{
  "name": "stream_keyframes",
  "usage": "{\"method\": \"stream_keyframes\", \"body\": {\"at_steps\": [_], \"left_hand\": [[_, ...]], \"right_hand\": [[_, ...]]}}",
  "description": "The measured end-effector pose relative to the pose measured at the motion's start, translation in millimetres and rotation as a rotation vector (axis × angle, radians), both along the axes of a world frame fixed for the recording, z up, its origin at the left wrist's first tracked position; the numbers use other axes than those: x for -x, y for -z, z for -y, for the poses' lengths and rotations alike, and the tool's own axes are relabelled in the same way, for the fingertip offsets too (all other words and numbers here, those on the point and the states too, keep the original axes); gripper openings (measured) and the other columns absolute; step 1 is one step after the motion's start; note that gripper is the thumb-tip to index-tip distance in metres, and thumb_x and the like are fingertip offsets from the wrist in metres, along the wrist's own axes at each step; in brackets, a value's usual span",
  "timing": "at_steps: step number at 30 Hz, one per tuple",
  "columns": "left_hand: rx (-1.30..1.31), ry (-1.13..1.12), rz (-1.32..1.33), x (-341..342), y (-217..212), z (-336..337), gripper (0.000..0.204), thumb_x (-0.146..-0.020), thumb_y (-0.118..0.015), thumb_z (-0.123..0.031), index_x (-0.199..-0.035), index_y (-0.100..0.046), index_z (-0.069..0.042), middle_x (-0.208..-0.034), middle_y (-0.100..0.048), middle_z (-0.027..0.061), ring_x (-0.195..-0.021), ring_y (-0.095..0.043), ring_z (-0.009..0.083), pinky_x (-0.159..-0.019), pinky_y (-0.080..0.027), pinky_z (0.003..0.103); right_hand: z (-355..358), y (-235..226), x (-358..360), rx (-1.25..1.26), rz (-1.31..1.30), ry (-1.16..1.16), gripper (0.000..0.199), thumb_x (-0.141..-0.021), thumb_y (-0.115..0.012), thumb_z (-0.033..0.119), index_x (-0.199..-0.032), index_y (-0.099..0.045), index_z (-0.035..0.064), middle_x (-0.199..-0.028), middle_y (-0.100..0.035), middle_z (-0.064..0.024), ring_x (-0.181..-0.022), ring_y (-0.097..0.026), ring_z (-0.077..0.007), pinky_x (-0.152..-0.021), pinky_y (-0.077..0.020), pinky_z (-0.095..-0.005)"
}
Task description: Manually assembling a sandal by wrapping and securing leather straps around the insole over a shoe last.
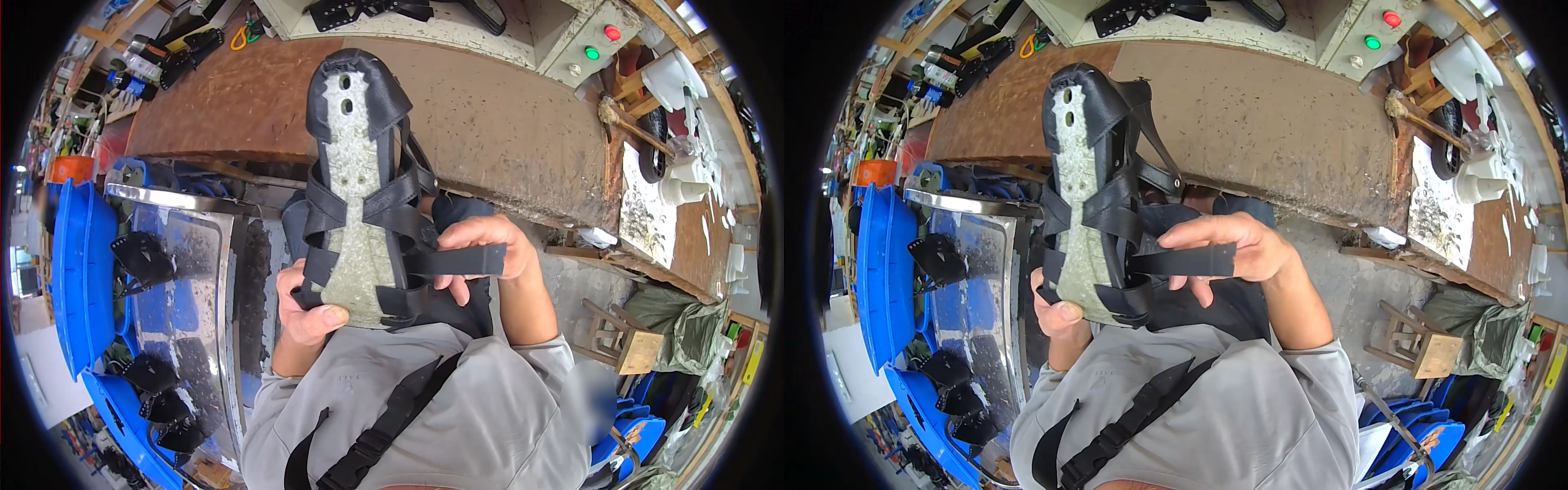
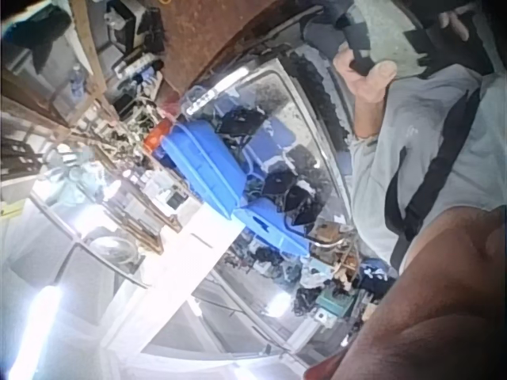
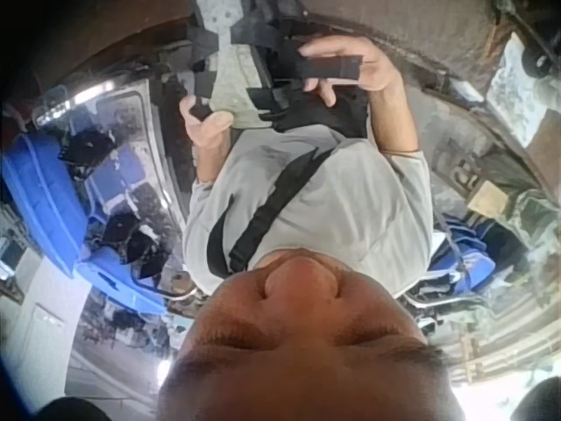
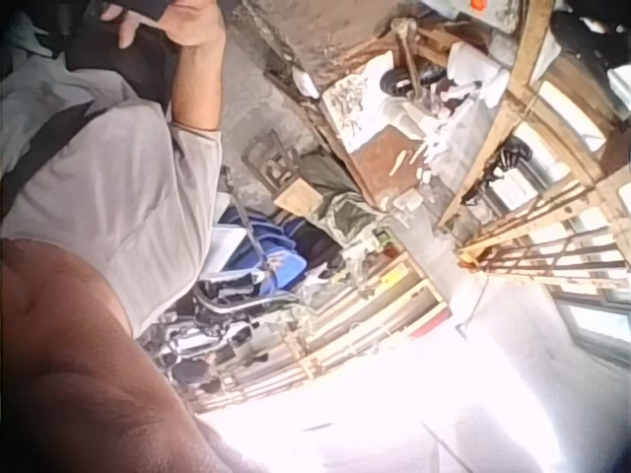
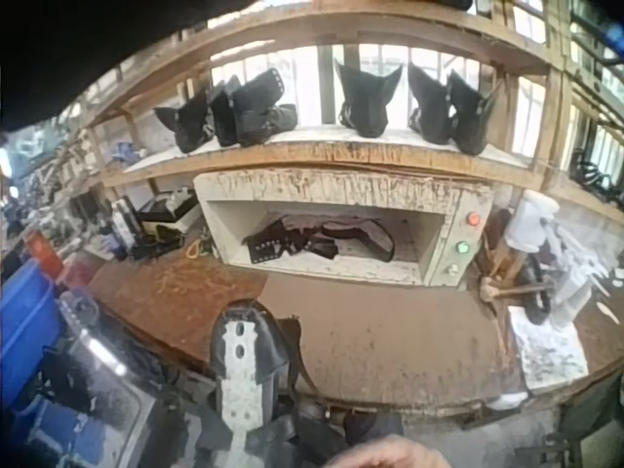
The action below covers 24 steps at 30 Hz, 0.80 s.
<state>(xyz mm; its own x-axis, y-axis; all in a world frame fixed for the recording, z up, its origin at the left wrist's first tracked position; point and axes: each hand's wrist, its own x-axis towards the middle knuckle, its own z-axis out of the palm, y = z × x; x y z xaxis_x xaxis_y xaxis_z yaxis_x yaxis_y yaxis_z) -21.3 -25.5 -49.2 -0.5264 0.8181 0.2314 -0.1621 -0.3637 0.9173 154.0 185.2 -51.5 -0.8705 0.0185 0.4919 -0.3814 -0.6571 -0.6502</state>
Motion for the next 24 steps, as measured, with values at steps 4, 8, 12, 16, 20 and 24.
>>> {"method": "stream_keyframes", "body": {"at_steps": [4,8,12,16,20,24], "left_hand": [[-0.1,0.053,-0.096,-2,-12,-15,0.037,-0.062,-0.073,-0.015,-0.089,-0.054,0.0,-0.081,-0.064,0.0135,-0.068,-0.059,0.0222,-0.067,-0.043,0.033],[-0.19,0.033,-0.223,1,-17,-23,0.028,-0.059,-0.073,-0.013,-0.075,-0.055,0.001,-0.07,-0.063,0.0124,-0.056,-0.057,0.0217,-0.057,-0.039,0.031],[-0.178,-0.015,-0.28,-2,-23,-23,0.026,-0.057,-0.073,-0.014,-0.068,-0.055,0.001,-0.065,-0.061,0.0109,-0.05,-0.054,0.0209,-0.051,-0.036,0.029],[-0.153,-0.02,-0.322,1,-27,-24,0.026,-0.056,-0.074,-0.017,-0.061,-0.056,0.001,-0.06,-0.058,0.0091,-0.045,-0.05,0.0191,-0.046,-0.033,0.028],[-0.154,0.0,-0.345,1,-27,-27,0.025,-0.057,-0.072,-0.016,-0.059,-0.055,0.002,-0.056,-0.056,0.0079,-0.041,-0.046,0.0178,-0.042,-0.031,0.028],[-0.177,0.036,-0.313,-1,-31,-27,0.024,-0.058,-0.071,-0.016,-0.059,-0.055,0.002,-0.055,-0.055,0.0072,-0.04,-0.046,0.0173,-0.041,-0.031,0.027]], "right_hand": [[5,-39,2,-0.441,0.166,0.297,0.019,-0.086,-0.059,0.006,-0.099,-0.062,-0.0078,-0.076,-0.064,-0.0117,-0.052,-0.058,-0.012,-0.047,-0.0455,-0.0236],[19,-57,0,-0.303,0.554,0.325,0.023,-0.087,-0.062,0.015,-0.082,-0.062,-0.0077,-0.065,-0.06,-0.0076,-0.042,-0.048,-0.0069,-0.038,-0.0361,-0.0209],[23,-70,2,-0.157,0.641,0.193,0.029,-0.086,-0.063,0.022,-0.079,-0.061,-0.0064,-0.059,-0.055,-0.0039,-0.04,-0.042,-0.0053,-0.036,-0.0293,-0.0203],[33,-65,3,-0.01,0.681,0.204,0.027,-0.087,-0.062,0.026,-0.077,-0.06,0.0012,-0.055,-0.046,0.0057,-0.045,-0.038,-0.003,-0.04,-0.0293,-0.0199],[30,-73,0,-0.097,0.73,0.239,0.025,-0.087,-0.064,0.023,-0.075,-0.061,0.0016,-0.055,-0.046,0.0062,-0.047,-0.038,-0.0019,-0.042,-0.0276,-0.02],[28,-74,2,-0.261,0.668,0.337,0.023,-0.085,-0.067,0.019,-0.071,-0.061,0.002,-0.056,-0.048,0.007,-0.05,-0.036,-0.0002,-0.042,-0.0244,-0.0203]]}}
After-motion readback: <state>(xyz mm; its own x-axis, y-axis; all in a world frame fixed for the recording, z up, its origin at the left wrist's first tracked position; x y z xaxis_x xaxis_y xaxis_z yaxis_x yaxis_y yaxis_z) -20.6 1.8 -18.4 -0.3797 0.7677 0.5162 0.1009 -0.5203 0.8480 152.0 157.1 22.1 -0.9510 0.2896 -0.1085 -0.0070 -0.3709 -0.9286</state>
